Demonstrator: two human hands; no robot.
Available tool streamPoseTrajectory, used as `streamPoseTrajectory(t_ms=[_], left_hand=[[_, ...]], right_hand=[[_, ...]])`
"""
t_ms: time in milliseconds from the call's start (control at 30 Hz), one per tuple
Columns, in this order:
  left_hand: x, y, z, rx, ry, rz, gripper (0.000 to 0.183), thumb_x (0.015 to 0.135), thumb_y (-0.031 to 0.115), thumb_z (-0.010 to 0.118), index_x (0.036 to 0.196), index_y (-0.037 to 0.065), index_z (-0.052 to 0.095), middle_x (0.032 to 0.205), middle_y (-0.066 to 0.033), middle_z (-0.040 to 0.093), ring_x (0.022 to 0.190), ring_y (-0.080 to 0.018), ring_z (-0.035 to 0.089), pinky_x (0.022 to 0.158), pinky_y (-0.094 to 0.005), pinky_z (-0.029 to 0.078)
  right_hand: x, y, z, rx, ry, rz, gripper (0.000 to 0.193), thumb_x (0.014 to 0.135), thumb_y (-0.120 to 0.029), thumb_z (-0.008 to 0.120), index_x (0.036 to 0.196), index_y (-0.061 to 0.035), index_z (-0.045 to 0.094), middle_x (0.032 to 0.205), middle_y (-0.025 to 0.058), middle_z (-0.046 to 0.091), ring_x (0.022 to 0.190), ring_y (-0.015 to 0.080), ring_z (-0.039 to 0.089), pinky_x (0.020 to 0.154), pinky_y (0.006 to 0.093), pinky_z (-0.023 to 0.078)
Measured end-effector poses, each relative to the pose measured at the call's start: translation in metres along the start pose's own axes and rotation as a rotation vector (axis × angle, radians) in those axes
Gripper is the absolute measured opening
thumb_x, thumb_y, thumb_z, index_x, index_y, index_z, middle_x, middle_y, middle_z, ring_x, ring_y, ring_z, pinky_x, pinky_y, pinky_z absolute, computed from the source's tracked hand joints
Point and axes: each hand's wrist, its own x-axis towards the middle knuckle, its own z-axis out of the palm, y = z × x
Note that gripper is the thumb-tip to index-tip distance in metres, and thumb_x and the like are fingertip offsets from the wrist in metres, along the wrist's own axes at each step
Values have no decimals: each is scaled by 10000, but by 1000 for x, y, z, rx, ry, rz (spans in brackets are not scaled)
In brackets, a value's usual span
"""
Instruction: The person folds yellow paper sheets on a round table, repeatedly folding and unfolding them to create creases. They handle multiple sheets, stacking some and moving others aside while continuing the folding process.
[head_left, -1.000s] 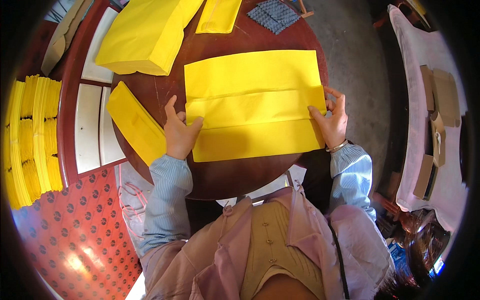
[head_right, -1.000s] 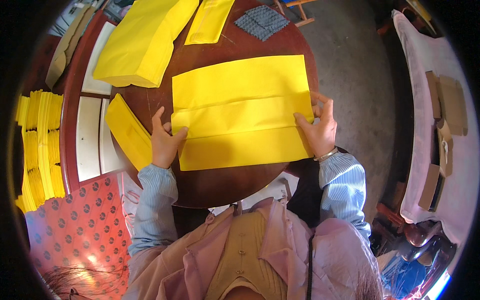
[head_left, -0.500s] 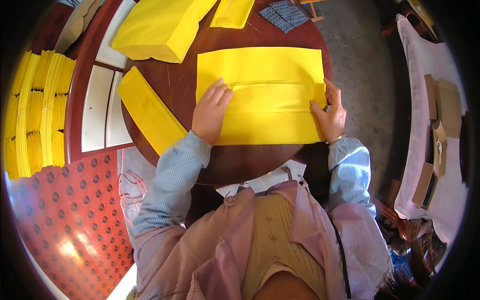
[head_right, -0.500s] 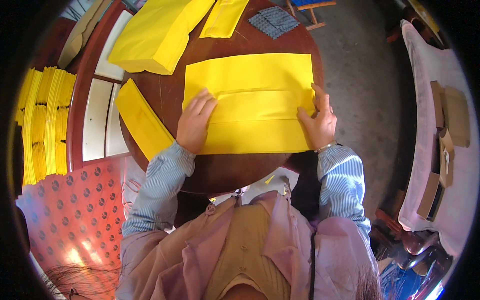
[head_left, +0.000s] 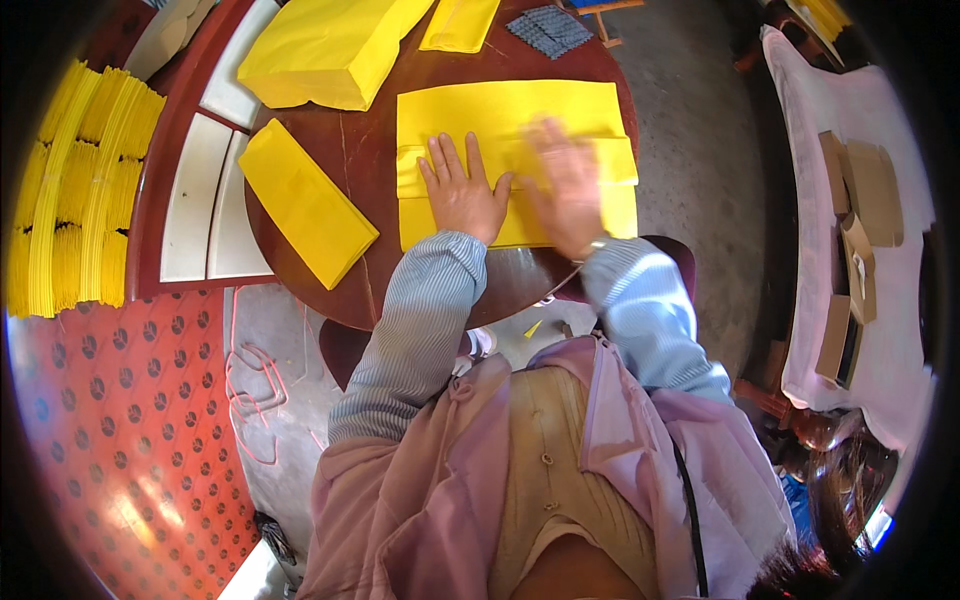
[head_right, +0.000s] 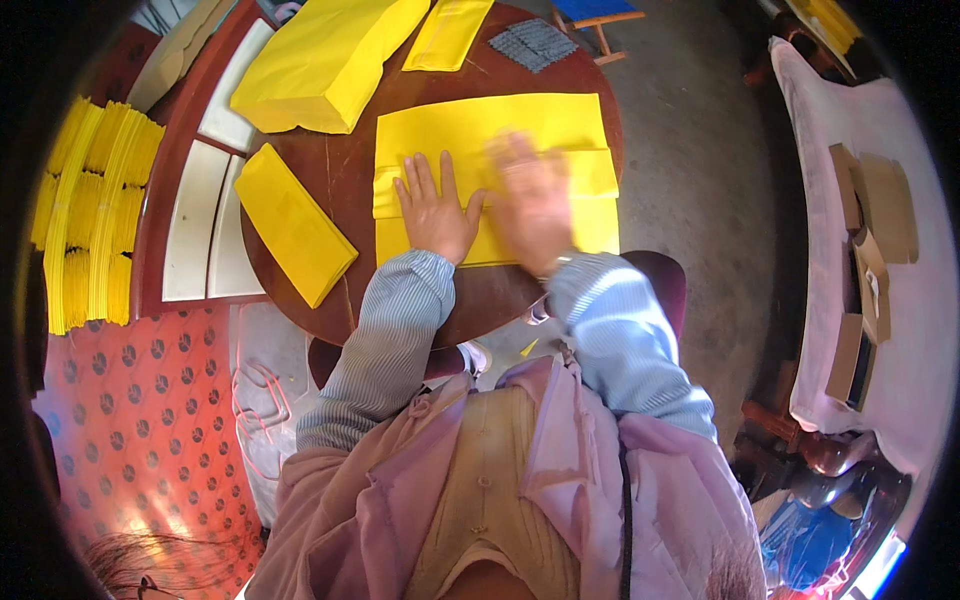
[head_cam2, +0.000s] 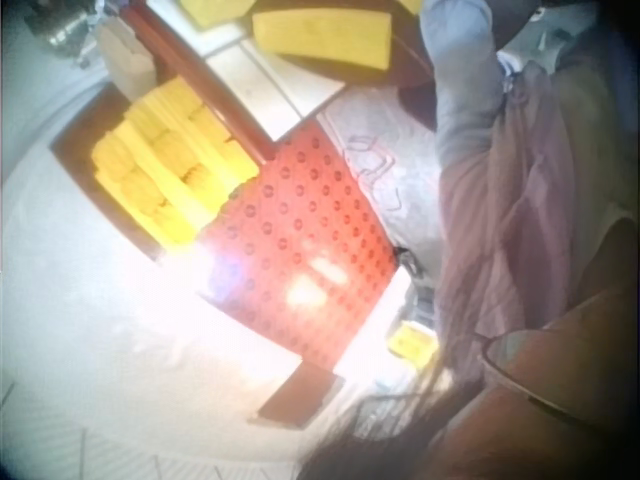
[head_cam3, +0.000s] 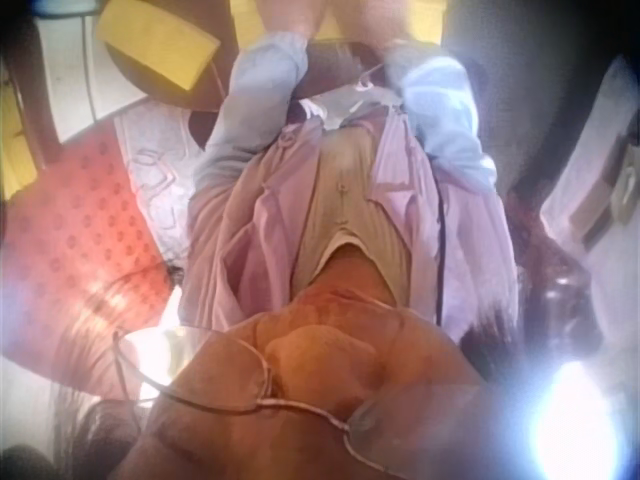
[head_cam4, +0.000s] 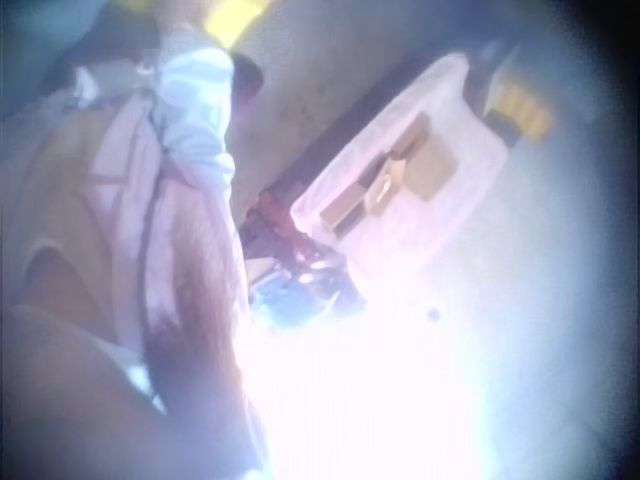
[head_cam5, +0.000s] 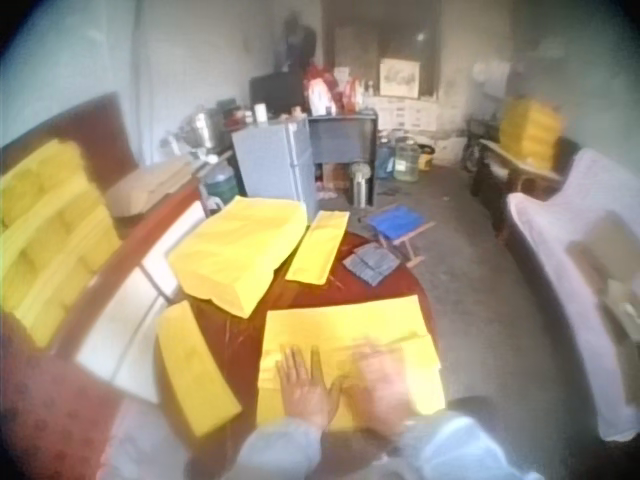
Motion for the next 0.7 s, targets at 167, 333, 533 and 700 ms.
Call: streamPoseTrajectory(t_ms=[167, 333, 533, 700], left_hand=[[2, -1, -6, 13, -127, -11, 857, 1054, 554, 513, 1687, 53, 228, 1738, -301, 151, 1638, -439, 55, 1313, -572, -2], [-5, -35, -4, -170, 24, -30, 924, 1025, 562, 568, 1670, -8, 231, 1735, -310, 155, 1634, -447, 77, 1320, -546, 63], [-5, -67, 16, -101, 181, 117, 897, 1001, 538, 630, 1598, -76, 360, 1672, -354, 292, 1585, -509, 214, 1301, -572, 169], [12, -93, 28, -35, 149, 240, 777, 1070, 479, 551, 1528, -134, 418, 1619, -331, 392, 1527, -497, 314, 1299, -537, 204]], right_hand=[[-6, -16, 49, -132, -329, 133, 596, 1120, -400, 440, 1655, -146, 371, 1735, 71, 331, 1617, 227, 266, 1316, 491, 174], [-32, 46, 16, -398, -399, 292, 634, 1122, -395, 435, 1687, -146, 288, 1770, 59, 248, 1643, 220, 190, 1321, 500, 136], [-44, 70, 6, -428, -297, 288, 625, 1102, -397, 485, 1653, -133, 354, 1729, 94, 330, 1620, 261, 256, 1294, 547, 215], [-37, 70, 11, -346, -401, 324, 638, 1100, -456, 481, 1640, -131, 382, 1735, 95, 322, 1626, 265, 242, 1317, 561, 164]])
